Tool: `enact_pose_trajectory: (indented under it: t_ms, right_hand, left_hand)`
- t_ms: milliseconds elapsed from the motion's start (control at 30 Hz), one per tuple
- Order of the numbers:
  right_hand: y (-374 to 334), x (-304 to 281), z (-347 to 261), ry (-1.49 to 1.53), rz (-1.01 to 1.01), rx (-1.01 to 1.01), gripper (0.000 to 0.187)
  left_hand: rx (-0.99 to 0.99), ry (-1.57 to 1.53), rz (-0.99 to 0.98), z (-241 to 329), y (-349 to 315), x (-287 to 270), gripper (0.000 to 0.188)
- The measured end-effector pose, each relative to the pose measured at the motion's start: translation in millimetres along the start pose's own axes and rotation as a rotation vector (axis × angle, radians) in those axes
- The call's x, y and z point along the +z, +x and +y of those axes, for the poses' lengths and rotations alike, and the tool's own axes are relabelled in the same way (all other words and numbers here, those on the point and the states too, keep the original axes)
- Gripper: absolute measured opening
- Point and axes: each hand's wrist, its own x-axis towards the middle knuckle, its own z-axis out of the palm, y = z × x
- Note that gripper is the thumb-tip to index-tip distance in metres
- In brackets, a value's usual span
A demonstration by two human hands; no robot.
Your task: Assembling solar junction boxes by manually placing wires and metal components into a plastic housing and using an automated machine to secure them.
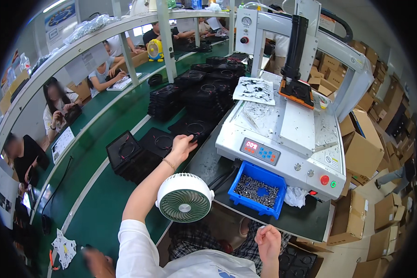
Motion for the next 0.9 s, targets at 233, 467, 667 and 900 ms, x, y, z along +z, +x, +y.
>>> enact_pose_trajectory:
  t_ms: [233,467,667,900]
  right_hand:
    - [2,4,-30,-0.388,0.097,-0.116,0.017]
    - [61,-1,-89,-1.321,0.082,-0.407,0.009]
    - [124,-4,-80,-1.884,-0.229,-0.439,0.010]
    - [151,-5,-59,-2.207,-0.377,-0.450,0.007]
  left_hand:
    - [-0.047,-0.177,-0.125,21,7,2,0.010]
    - [-0.023,-0.243,-0.428,70,-81,-7,0.022]
    - [-0.042,-0.404,-0.463,95,-161,-5,0.045]
    - [0.057,-0.276,-0.410,97,-223,19,0.045]
